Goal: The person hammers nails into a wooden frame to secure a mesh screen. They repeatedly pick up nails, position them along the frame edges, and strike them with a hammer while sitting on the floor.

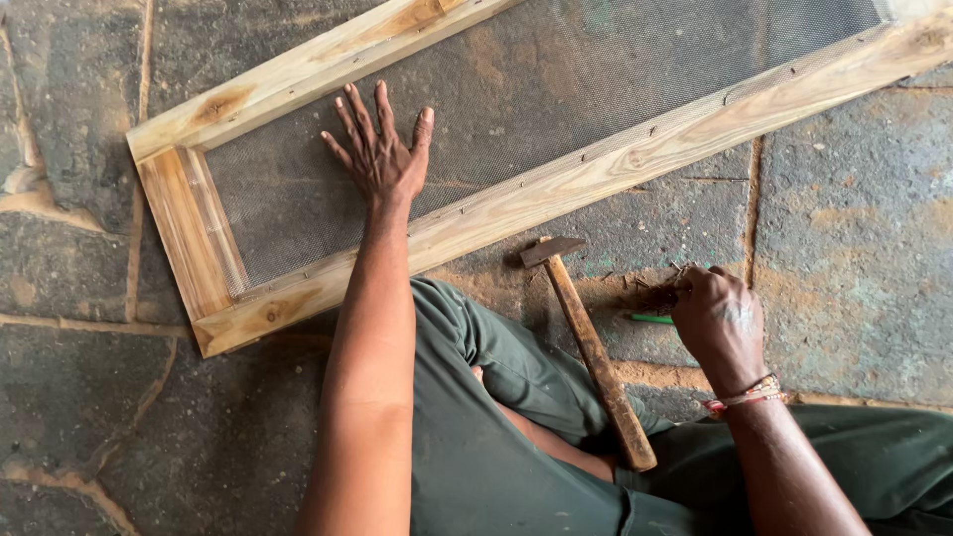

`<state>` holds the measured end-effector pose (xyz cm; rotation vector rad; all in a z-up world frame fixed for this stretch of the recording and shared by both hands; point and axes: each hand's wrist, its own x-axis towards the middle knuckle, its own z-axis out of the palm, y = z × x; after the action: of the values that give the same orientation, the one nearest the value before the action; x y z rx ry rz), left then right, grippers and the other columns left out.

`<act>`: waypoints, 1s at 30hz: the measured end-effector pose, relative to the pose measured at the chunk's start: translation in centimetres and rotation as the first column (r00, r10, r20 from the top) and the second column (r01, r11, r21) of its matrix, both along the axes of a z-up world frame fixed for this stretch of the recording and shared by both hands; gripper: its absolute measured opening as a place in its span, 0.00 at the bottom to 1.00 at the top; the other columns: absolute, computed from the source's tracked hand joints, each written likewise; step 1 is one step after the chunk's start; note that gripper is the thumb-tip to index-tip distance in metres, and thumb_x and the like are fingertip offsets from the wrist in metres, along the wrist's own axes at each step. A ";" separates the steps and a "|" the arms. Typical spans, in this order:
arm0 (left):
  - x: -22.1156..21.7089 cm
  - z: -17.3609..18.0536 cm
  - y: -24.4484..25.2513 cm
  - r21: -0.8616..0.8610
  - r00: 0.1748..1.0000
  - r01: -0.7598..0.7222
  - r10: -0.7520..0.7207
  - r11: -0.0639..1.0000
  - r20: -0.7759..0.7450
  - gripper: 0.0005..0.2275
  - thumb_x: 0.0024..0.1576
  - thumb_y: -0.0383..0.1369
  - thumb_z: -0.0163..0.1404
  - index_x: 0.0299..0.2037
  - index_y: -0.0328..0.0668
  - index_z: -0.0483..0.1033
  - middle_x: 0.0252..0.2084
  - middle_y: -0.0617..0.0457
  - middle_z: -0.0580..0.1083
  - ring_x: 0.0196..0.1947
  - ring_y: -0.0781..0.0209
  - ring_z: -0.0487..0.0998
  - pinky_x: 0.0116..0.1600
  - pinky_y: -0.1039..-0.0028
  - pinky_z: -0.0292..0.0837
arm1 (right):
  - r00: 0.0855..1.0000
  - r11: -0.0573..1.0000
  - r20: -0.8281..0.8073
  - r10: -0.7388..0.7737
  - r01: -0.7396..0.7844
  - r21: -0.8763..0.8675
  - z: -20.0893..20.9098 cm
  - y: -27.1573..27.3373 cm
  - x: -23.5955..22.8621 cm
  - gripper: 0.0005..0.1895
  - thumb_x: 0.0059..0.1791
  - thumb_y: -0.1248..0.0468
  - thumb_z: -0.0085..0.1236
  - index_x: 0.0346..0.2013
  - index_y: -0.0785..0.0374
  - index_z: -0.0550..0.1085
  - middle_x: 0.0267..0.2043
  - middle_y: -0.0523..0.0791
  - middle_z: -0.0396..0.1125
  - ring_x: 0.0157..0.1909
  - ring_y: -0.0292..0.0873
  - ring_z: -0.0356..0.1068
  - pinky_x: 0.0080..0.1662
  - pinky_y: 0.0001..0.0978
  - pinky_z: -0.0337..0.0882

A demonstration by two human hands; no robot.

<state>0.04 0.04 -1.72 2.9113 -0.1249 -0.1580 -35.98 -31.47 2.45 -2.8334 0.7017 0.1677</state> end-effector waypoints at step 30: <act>-8.3 8.5 -4.1 -0.565 0.958 0.093 0.081 0.820 0.276 0.24 0.66 0.45 0.50 0.65 0.37 0.63 0.60 0.43 0.72 0.62 0.48 0.70 0.67 0.56 0.64 | 0.889 0.653 0.028 -0.458 0.314 0.689 5.8 -0.9 1.3 0.10 0.45 0.70 0.64 0.40 0.67 0.79 0.33 0.49 0.76 0.33 0.43 0.74 0.36 0.35 0.75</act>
<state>-8.29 -4.08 6.75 2.3036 -0.1919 0.2681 -34.71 -32.40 8.28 -1.9189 0.9520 0.0422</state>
